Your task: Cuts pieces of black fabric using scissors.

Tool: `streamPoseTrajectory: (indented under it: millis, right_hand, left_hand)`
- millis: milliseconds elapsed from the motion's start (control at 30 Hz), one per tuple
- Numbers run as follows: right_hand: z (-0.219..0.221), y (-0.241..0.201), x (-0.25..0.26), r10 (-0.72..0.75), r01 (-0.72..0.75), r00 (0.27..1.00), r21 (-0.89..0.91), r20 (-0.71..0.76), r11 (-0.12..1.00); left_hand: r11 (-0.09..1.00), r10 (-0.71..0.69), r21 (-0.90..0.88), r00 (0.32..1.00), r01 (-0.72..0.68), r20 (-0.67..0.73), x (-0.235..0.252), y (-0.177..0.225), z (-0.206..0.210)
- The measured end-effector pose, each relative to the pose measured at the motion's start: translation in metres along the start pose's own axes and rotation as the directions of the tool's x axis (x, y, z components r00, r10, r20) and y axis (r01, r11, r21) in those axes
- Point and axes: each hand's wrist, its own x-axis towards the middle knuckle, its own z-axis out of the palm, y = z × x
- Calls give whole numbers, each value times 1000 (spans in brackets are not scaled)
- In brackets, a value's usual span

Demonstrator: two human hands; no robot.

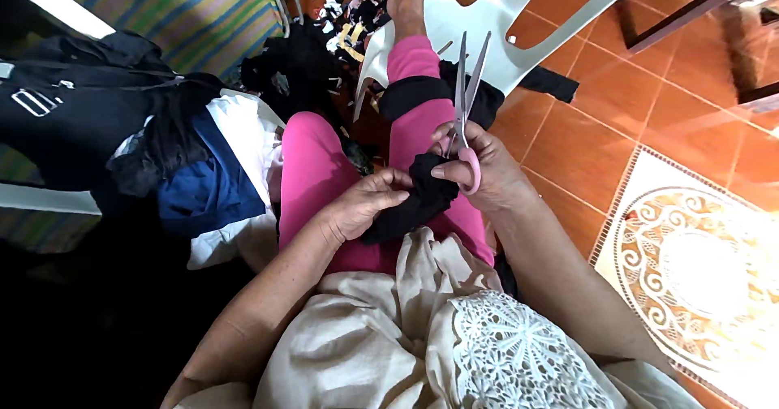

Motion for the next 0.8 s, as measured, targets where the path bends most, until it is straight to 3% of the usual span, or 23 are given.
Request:
streamPoseTrajectory:
  millis: [100,267,400,533,633,700,800]
  right_hand:
    - [-1,1,0,-7,7,1000,-10,11,1000]
    - [-3,4,1,-55,55,998,12,-35,998]
    - [-3,6,4,-95,95,992,-2,-82,995]
    - [-4,9,6,-92,87,990,-48,-107,995]
    - [-9,13,8,-77,71,989,-51,-129,996]
    - [-10,14,7,-68,64,988,-35,-138,997]
    - [-10,18,10,-70,66,989,-36,-132,997]
  left_hand:
    - [991,95,99,990,-85,-102,0,11,0]
    - [928,274,328,919,-176,-284,-1,33,-9]
    - [762,353,632,909,-143,-221,-4,39,-17]
    - [667,365,733,916,-135,-163,-12,38,-26]
    - [595,327,804,916,-9,-233,-20,39,-37]
    - [605,288,794,910,69,-299,-25,42,-44]
    - [713,267,696,886,81,-378,-31,49,-44]
